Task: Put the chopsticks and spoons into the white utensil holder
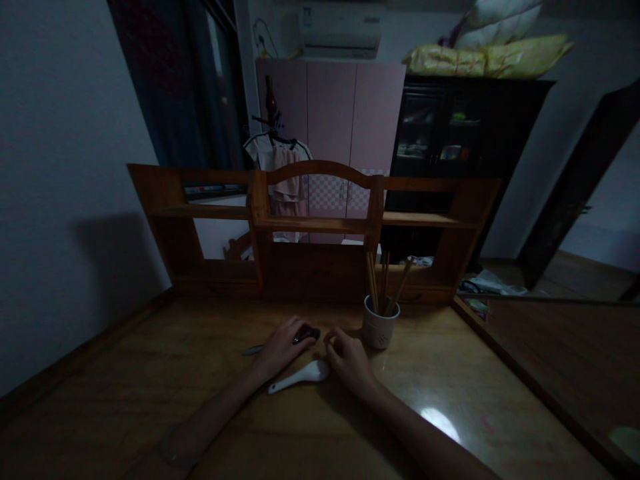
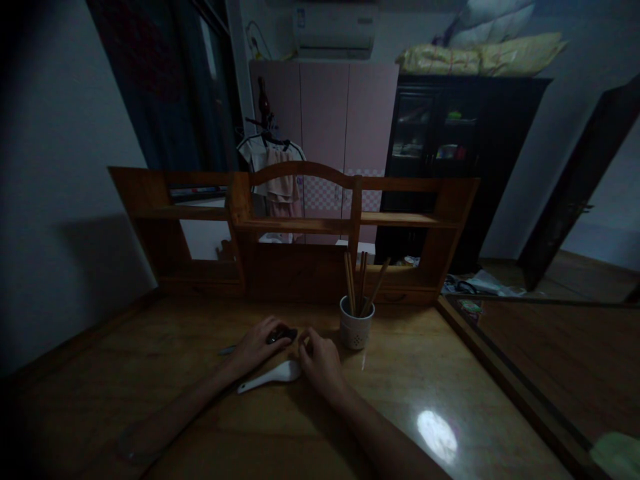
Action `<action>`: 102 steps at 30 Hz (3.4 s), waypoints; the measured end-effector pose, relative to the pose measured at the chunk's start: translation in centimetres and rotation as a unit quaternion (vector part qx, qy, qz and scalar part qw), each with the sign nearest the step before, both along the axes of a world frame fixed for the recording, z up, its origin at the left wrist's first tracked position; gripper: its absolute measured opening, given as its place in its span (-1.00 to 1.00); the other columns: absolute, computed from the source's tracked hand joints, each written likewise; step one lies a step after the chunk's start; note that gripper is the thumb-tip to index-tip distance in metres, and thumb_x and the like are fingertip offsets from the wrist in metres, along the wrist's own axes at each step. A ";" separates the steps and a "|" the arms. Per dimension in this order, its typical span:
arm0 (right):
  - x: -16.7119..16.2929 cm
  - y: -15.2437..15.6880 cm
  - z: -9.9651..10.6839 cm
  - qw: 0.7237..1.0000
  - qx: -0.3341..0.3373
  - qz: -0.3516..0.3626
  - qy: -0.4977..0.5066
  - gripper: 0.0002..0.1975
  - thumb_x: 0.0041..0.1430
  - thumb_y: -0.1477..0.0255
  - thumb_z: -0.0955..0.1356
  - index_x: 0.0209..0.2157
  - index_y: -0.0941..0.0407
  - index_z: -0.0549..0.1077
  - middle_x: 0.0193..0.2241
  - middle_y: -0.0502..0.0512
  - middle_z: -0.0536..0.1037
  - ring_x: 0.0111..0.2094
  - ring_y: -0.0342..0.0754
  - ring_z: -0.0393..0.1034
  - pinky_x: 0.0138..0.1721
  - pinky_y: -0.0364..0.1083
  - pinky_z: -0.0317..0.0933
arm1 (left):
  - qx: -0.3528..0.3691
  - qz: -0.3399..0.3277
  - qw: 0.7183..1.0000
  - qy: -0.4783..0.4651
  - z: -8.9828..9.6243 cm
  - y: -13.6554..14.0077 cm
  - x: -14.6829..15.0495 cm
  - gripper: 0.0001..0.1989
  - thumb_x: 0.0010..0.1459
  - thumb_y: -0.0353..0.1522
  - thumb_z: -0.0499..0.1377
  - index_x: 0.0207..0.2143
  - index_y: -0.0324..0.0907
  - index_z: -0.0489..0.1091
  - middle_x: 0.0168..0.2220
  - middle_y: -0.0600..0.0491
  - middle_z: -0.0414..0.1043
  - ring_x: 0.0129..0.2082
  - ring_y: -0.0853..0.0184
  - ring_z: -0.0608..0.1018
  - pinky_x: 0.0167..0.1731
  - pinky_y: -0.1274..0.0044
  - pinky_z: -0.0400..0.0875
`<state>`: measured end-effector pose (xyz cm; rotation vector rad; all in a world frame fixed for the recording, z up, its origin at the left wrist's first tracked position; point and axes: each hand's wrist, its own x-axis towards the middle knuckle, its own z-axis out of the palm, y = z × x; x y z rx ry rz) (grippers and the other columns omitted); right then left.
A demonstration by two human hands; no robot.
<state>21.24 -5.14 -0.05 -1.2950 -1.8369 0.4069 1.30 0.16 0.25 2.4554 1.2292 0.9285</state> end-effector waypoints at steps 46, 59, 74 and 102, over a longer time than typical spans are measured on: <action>0.0 -0.3 0.9 1.000 -0.004 0.025 0.004 -0.79 0.26 0.41 0.24 -0.34 0.11 0.50 -0.45 0.06 0.58 -0.44 -0.09 0.45 -0.42 -0.20 0.15 | 0.109 -0.071 0.987 0.094 2.1 -3.0 1.8 -0.90 0.22 -0.36 0.08 -0.24 -0.07 0.38 -0.18 0.00 0.38 -0.15 0.24 0.43 -0.22 0.45 0.36; -0.1 -0.4 0.7 1.000 -0.007 0.016 0.005 -0.81 0.23 0.36 0.28 -0.31 0.11 0.51 -0.51 0.03 0.56 -0.51 -0.11 0.41 -0.49 -0.21 0.12 | 0.107 -0.067 0.988 0.083 1.6 -2.5 1.6 -0.80 0.20 -0.32 0.13 -0.11 -0.10 0.35 -0.16 -0.02 0.35 -0.12 0.21 0.40 -0.15 0.41 0.37; 0.0 0.3 0.1 0.998 0.010 -0.001 0.064 -0.77 0.30 0.35 0.19 -0.39 0.12 0.36 -0.51 0.01 0.47 -0.49 -0.12 0.35 -0.47 -0.20 0.07 | 0.100 -0.077 0.991 0.053 2.1 -2.6 1.6 -0.68 0.21 -0.26 0.15 0.03 -0.04 0.30 -0.03 -0.01 0.35 -0.03 0.21 0.40 -0.07 0.39 0.36; 0.4 0.2 0.7 0.992 0.037 -0.020 0.120 -0.79 0.33 0.29 0.18 -0.30 0.09 0.31 -0.45 0.01 0.45 -0.44 -0.09 0.36 -0.42 -0.17 0.13 | 0.102 -0.055 0.993 0.019 2.0 -1.9 0.6 -0.82 0.29 -0.34 0.06 -0.13 -0.12 0.41 -0.22 0.04 0.44 -0.20 0.33 0.49 -0.17 0.52 0.38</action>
